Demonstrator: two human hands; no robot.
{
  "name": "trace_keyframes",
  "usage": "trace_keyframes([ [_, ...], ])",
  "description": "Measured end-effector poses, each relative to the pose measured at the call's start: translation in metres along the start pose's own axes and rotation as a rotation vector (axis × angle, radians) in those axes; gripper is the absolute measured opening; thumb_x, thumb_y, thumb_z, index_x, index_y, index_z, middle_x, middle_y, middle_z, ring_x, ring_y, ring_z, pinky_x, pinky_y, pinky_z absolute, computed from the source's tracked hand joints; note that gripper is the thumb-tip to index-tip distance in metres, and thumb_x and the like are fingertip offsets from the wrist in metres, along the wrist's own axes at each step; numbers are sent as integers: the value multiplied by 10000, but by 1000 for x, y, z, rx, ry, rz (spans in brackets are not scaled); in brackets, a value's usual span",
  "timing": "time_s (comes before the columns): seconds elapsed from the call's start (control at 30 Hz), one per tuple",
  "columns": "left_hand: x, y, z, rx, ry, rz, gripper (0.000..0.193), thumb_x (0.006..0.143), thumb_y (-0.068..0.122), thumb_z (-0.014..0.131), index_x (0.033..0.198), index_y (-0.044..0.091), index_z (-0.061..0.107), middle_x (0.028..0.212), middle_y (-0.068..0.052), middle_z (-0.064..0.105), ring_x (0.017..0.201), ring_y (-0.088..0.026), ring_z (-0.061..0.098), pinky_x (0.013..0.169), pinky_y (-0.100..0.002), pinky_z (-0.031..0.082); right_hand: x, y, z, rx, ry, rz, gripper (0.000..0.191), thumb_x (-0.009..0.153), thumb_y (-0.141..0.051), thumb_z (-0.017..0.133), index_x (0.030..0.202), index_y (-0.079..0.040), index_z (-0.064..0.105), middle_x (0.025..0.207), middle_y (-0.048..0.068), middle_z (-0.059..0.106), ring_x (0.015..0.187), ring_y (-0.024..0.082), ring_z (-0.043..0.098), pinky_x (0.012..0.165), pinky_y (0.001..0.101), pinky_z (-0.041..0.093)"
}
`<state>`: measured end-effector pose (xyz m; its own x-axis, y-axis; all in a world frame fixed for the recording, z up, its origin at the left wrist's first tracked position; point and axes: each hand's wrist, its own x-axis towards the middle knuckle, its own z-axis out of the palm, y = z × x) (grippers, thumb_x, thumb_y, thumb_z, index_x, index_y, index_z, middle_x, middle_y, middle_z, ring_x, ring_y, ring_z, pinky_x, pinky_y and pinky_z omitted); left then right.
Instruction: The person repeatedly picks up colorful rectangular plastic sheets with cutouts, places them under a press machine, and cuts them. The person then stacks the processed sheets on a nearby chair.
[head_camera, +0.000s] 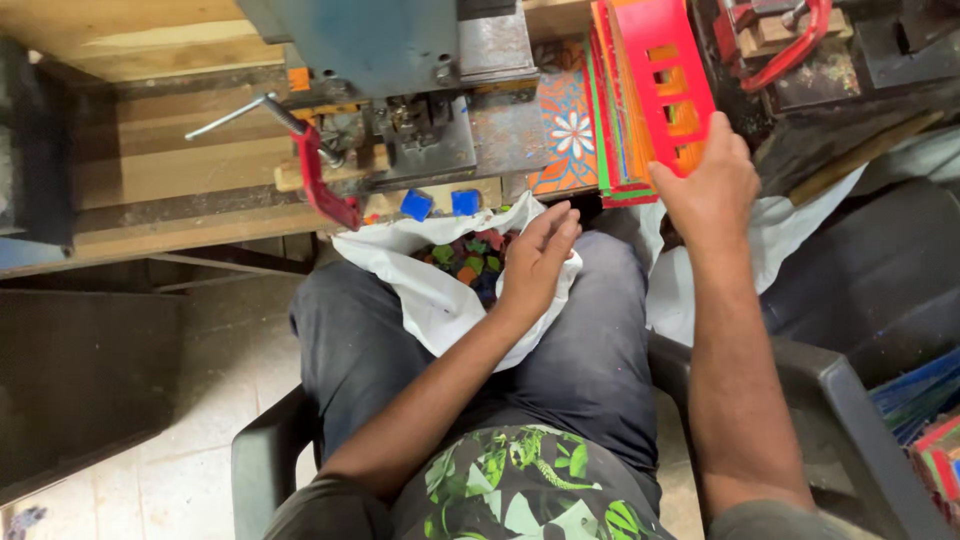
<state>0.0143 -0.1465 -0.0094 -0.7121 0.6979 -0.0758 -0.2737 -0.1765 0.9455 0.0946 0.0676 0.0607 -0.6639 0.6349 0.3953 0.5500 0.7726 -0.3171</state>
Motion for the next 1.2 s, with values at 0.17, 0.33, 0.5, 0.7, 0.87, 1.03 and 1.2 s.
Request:
trace_keyframes([
  [0.17,-3,17,-46,-81,-30,-8,489,1050,315,587,1408,-19,586,1217,-133,730,1019,-181,730,778,-278,573,-14,-19,-53,292,-93,-66,594,812,-201,868,1330,-12,644,1319,185,682,1218,382,679,1052,433,529],
  [0.33,-3,22,-81,-313,-46,-67,411,1044,342,514,1271,26,645,1132,-159,752,897,-180,760,680,-275,576,-15,-20,-84,544,-476,-248,563,594,-99,886,1135,-61,734,1394,145,633,1336,296,587,1087,392,460],
  [0.5,-7,9,-92,-343,-29,-33,296,1076,211,601,994,-46,721,964,-219,783,733,-211,730,591,-303,538,-11,-16,-56,636,-586,-336,516,607,-99,887,1100,-93,736,1466,123,595,1427,299,507,1158,420,396],
  [0.7,-1,-2,-105,-266,-110,-72,213,1033,125,630,994,-55,736,969,-222,785,752,-221,749,608,-311,556,-10,-3,-29,639,-462,-279,695,590,-96,882,1255,-69,682,1573,185,485,1485,317,450,1183,434,379],
  [0.87,-5,-3,-92,-282,-98,-138,198,988,88,618,991,-67,741,951,-218,782,755,-248,767,613,-334,591,-15,1,-24,801,-228,-75,752,672,-62,868,1372,-27,595,1469,171,543,1295,209,608,981,323,595],
  [1.03,-11,3,-93,-329,-126,-138,215,1012,97,617,1003,-82,736,980,-232,780,786,-264,770,637,-342,589,-23,-9,-19,736,-182,-110,751,736,-49,889,1424,11,594,1296,132,666,1098,168,696,915,281,611],
  [1.2,-5,3,-104,-378,-109,-100,217,1010,123,624,1073,-50,737,946,-226,773,747,-248,759,608,-331,583,-27,-15,-14,524,-88,-252,710,736,-74,938,1377,16,646,1187,143,686,1025,192,674,828,283,573],
])
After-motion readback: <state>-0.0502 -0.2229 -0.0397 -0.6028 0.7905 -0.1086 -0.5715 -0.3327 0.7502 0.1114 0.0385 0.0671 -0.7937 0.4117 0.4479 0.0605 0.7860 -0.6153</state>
